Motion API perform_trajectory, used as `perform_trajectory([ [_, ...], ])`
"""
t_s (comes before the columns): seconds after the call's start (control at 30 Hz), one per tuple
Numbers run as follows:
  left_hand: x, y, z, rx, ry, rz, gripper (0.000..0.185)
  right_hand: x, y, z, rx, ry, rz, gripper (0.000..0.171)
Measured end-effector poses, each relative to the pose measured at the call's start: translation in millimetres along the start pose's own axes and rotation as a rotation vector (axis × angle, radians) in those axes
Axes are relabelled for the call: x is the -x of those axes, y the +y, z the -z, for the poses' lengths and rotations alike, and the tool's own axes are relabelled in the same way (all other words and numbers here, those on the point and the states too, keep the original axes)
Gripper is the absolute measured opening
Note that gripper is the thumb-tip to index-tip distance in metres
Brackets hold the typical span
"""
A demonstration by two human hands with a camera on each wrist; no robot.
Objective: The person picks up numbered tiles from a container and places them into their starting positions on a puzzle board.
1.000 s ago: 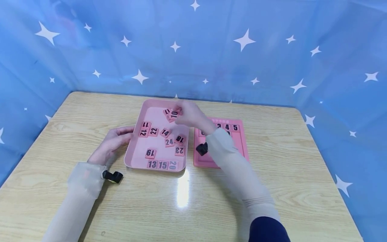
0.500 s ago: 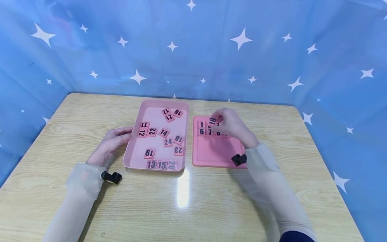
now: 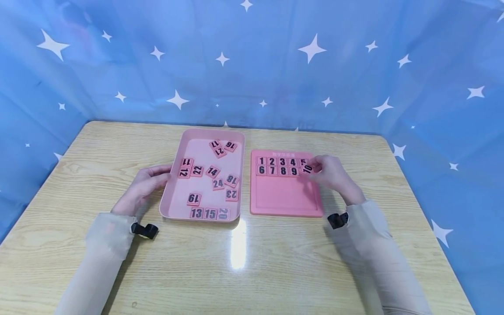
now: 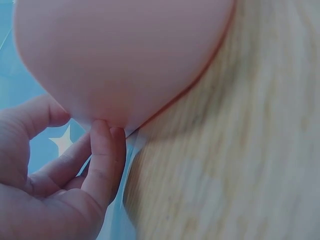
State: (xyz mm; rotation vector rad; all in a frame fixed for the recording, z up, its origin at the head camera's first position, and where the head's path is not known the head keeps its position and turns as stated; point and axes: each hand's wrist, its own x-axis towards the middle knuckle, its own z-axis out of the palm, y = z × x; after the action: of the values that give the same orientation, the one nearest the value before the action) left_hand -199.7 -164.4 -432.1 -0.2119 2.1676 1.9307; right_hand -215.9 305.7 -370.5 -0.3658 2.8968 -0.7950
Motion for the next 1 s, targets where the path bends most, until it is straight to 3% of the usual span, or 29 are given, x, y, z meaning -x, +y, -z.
perform_trajectory([
  [0.5,-0.8,-1.0,-0.3,-0.004,-0.004,-0.012,0.045,-3,15,-17,-0.026,0.01,-0.142,0.039],
  [1.0,1.5,2.7,-0.1,-0.01,-0.005,-0.005,0.046,-4,8,-24,0.036,0.049,-0.117,0.032],
])
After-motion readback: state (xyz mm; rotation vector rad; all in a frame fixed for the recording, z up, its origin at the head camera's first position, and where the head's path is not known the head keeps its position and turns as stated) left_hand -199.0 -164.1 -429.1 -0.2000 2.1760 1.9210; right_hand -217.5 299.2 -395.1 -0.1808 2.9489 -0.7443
